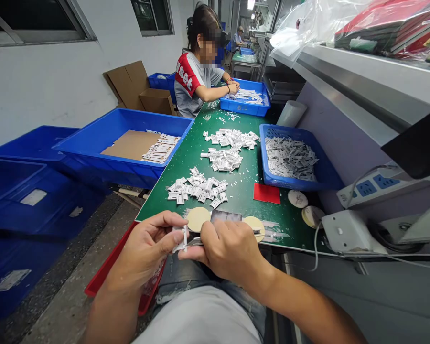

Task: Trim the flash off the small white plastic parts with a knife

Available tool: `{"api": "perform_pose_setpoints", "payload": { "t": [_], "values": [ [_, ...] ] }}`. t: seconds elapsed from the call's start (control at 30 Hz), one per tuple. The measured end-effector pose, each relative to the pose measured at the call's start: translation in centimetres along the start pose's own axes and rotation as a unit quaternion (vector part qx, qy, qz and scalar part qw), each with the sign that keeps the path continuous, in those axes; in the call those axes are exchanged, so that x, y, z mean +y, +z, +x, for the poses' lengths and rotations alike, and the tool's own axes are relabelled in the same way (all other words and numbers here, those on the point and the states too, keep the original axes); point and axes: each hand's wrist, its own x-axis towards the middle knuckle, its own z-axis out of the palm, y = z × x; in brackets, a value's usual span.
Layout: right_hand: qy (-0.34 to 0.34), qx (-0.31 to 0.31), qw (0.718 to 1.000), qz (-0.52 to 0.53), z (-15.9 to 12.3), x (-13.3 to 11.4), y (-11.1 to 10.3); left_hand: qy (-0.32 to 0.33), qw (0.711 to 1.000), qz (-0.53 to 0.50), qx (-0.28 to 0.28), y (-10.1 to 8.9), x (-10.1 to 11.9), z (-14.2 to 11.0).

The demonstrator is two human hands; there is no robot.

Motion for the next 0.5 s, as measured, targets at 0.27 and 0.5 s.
{"api": "perform_pose_setpoints", "payload": {
  "t": [0.27, 0.5],
  "values": [
    [0.023, -0.009, 0.995, 0.096, -0.6, 0.0, 0.3, 0.021, 0.998, 0.043, 0.033, 0.2, -0.5, 0.2],
    [0.243, -0.171, 0.773, 0.561, 0.1, -1.2, 0.2, 0.057, 0.995, 0.083, 0.017, 1.0, -0.7, -0.1]
  ]
}}
